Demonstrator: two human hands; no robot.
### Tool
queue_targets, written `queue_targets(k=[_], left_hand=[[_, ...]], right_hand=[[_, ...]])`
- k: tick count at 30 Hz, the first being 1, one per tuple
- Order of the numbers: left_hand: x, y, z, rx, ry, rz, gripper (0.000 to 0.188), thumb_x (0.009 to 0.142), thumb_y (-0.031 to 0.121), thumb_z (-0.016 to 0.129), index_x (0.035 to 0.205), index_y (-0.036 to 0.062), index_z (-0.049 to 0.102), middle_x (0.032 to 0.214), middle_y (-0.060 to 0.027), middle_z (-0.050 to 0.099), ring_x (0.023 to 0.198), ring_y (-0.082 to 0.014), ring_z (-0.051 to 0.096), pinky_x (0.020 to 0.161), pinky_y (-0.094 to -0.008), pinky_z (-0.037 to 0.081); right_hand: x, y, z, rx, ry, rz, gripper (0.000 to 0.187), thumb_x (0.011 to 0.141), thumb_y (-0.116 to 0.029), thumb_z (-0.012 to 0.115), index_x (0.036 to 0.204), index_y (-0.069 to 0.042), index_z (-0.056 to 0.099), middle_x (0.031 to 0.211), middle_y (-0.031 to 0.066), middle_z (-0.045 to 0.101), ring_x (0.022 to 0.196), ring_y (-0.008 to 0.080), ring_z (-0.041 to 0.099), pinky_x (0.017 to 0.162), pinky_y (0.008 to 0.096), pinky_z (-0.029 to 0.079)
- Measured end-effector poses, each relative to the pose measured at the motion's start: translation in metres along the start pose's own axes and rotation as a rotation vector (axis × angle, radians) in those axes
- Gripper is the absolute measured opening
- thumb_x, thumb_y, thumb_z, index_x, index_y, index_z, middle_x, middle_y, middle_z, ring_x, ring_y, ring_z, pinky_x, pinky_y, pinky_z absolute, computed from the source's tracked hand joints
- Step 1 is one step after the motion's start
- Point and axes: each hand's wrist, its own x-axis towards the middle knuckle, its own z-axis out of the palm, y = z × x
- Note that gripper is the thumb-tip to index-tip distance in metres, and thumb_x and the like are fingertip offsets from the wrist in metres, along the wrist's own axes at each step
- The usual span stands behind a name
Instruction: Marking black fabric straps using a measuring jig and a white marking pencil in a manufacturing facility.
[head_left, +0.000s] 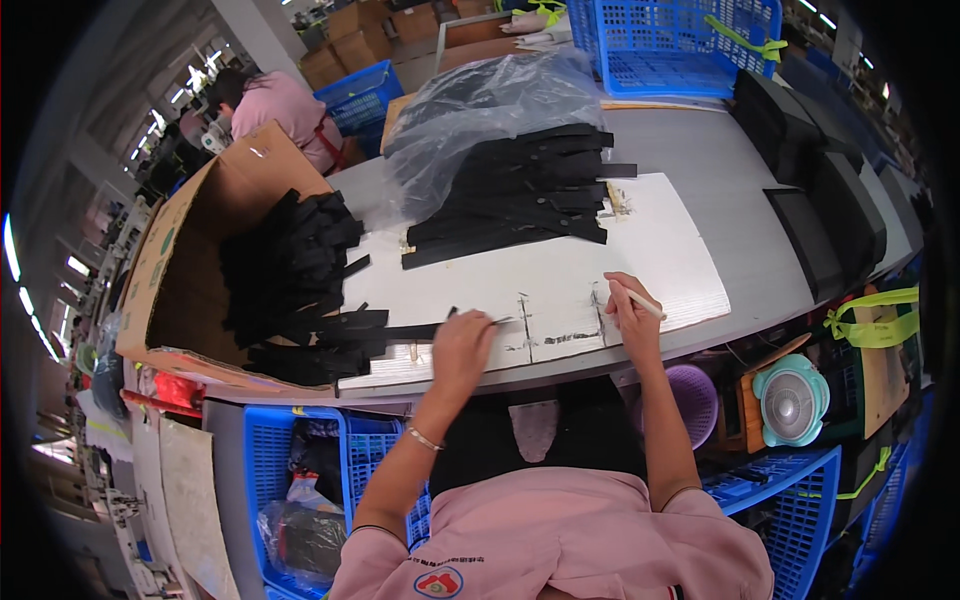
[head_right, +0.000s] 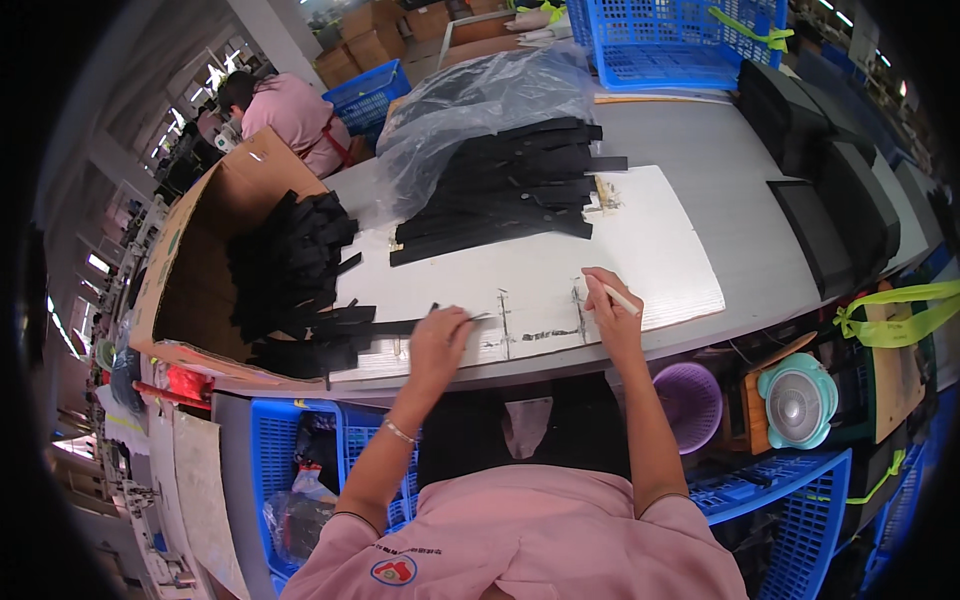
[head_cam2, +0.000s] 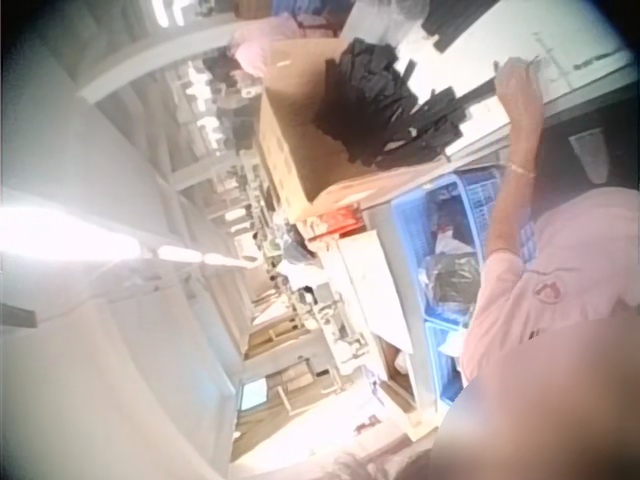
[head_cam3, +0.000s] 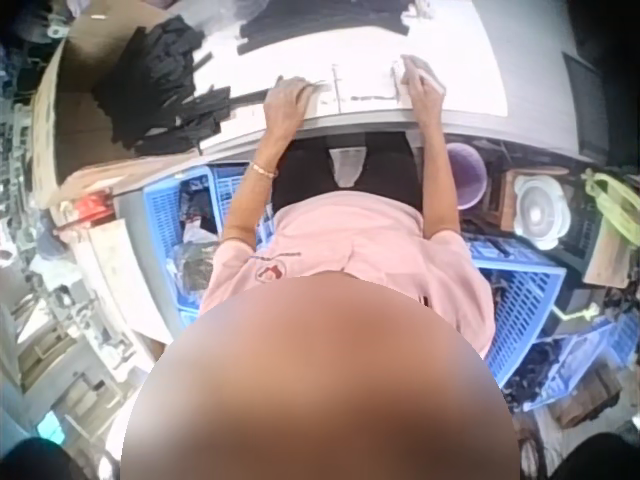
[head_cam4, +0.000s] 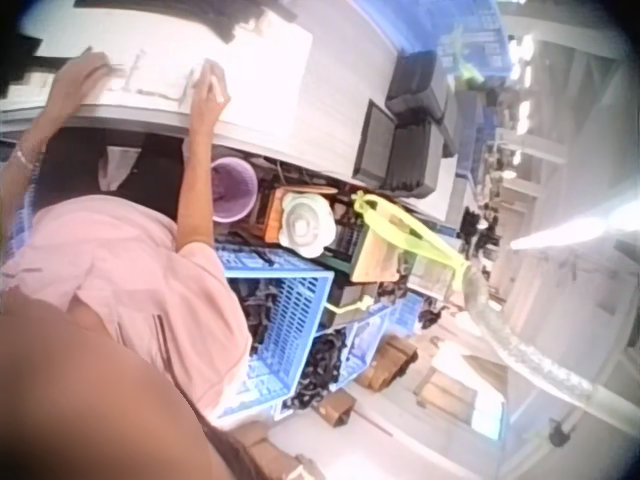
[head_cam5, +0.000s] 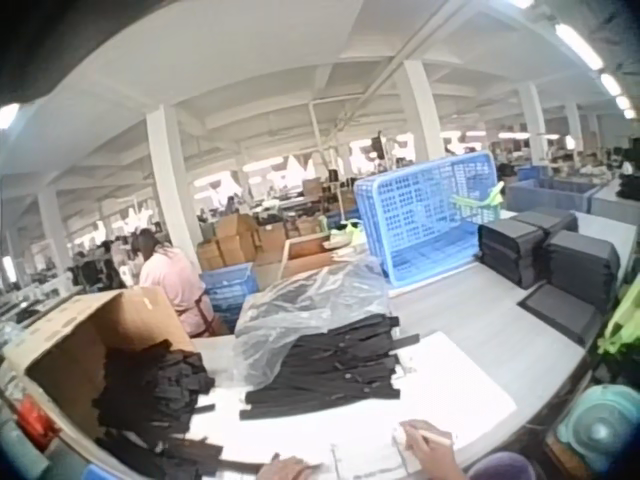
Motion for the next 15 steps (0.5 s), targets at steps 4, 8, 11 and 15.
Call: queue_targets(k=[4, 8, 11, 15], left_hand=[[-0.005, 0.044, 0.055, -0.025, -0.023, 0.125, 0.029, 0.091, 0.014, 0.070, 0.116, -0.0010, 0.068, 0.126, -0.0164, 0.066, 0.126, -0.0356, 0.058, 0.111, -0.0486, 0.041], [-0.003, 0.062, 0.070, -0.012, -0.100, 0.117, 0.040, 0.095, 0.015, 0.064, 0.128, -0.0075, 0.060, 0.138, -0.0227, 0.058, 0.135, -0.0391, 0.049, 0.117, -0.0498, 0.032], [-0.005, 0.062, 0.066, 0.023, -0.153, 0.159, 0.050, 0.094, 0.013, 0.064, 0.138, -0.0075, 0.052, 0.146, -0.0227, 0.051, 0.140, -0.0378, 0.044, 0.119, -0.0506, 0.029], [-0.016, 0.057, 0.051, 0.004, -0.115, 0.097, 0.059, 0.096, 0.020, 0.065, 0.146, -0.0045, 0.047, 0.151, -0.0220, 0.047, 0.145, -0.0373, 0.039, 0.121, -0.0556, 0.023]], right_hand=[[-0.015, -0.001, 0.010, -0.187, 0.053, -0.196, 0.021, 0.101, -0.014, 0.063, 0.115, -0.001, 0.071, 0.082, 0.0072, 0.071, 0.068, 0.0115, 0.063, 0.058, 0.0247, 0.046], [-0.047, -0.009, 0.021, -0.626, -0.030, -0.499, 0.030, 0.090, -0.010, 0.073, 0.119, -0.005, 0.069, 0.102, 0.0139, 0.074, 0.097, 0.0261, 0.072, 0.082, 0.0373, 0.053], [-0.057, -0.003, 0.025, -0.761, -0.156, -0.572, 0.044, 0.082, -0.009, 0.077, 0.125, -0.007, 0.066, 0.122, 0.0124, 0.071, 0.117, 0.0299, 0.066, 0.102, 0.0435, 0.046], [-0.057, 0.003, 0.008, -0.905, -0.244, -0.667, 0.045, 0.086, -0.017, 0.076, 0.128, -0.007, 0.064, 0.132, 0.0090, 0.066, 0.127, 0.0268, 0.059, 0.110, 0.0468, 0.040]])
